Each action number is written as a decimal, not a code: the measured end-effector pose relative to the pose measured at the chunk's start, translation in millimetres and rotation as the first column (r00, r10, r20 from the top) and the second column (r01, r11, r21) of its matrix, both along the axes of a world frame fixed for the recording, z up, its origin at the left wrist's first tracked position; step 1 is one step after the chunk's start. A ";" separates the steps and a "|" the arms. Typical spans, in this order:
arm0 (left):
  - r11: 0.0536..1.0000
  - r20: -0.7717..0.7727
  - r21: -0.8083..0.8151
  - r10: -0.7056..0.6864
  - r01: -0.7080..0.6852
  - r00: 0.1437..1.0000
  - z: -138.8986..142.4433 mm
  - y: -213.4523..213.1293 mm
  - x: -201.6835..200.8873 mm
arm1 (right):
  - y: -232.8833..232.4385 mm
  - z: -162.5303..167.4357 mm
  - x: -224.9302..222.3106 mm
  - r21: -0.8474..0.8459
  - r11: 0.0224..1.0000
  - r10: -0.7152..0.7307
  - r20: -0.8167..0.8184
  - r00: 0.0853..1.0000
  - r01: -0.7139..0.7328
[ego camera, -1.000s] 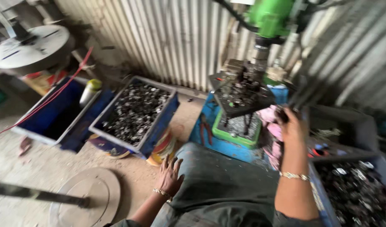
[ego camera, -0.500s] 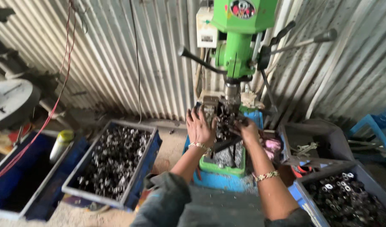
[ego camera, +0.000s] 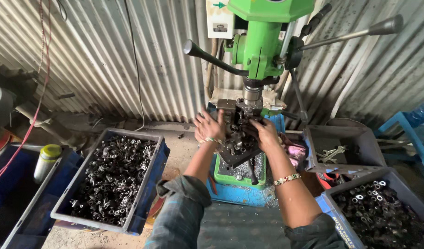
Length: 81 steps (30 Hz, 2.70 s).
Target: The person sits at a bench drill press, picks small cylindrical metal parts from a tray, and positions each one under the drill bit. They operate the drill press handle to drill each part, then place the finished part into a nearby collection tray, repeating the cycle.
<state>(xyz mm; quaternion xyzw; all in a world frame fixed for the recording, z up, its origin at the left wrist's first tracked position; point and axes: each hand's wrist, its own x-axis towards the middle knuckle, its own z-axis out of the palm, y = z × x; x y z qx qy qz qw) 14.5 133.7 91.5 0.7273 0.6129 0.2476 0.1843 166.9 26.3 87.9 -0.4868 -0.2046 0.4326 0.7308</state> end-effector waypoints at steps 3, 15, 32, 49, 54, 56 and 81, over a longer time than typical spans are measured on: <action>0.999 0.085 -0.047 0.005 -0.001 0.996 11.8 16.0 -5.5 | -0.6 -5.2 0.6 0.011 1.000 -0.008 -0.162 0.987 0.010; 0.796 -0.108 0.481 -0.364 0.369 0.925 22.9 34.8 -2.5 | -81.1 -52.4 52.9 0.181 0.878 -0.460 0.070 0.885 0.443; 0.858 -0.177 0.224 -0.431 0.463 0.885 33.4 43.1 -1.0 | -132.0 278.2 62.3 0.590 0.807 -0.284 0.447 0.848 -0.041; 0.815 -0.126 0.337 -0.457 0.471 0.881 30.3 45.0 -5.7 | -129.5 220.8 31.9 0.692 0.721 -0.368 0.425 0.827 -0.036; 0.822 -0.131 0.329 -0.448 0.465 0.884 31.1 44.3 -7.9 | -127.5 211.1 33.6 0.706 0.706 -0.383 0.446 0.809 -0.054; 0.818 -0.134 0.338 -0.448 0.465 0.884 32.6 42.8 -8.2 | -127.3 208.8 35.0 0.715 0.695 -0.396 0.463 0.793 -0.071; 0.805 -0.129 0.339 -0.472 0.486 0.872 33.1 41.0 -6.4 | -127.1 190.4 35.9 0.740 0.669 -0.416 0.451 0.790 -0.071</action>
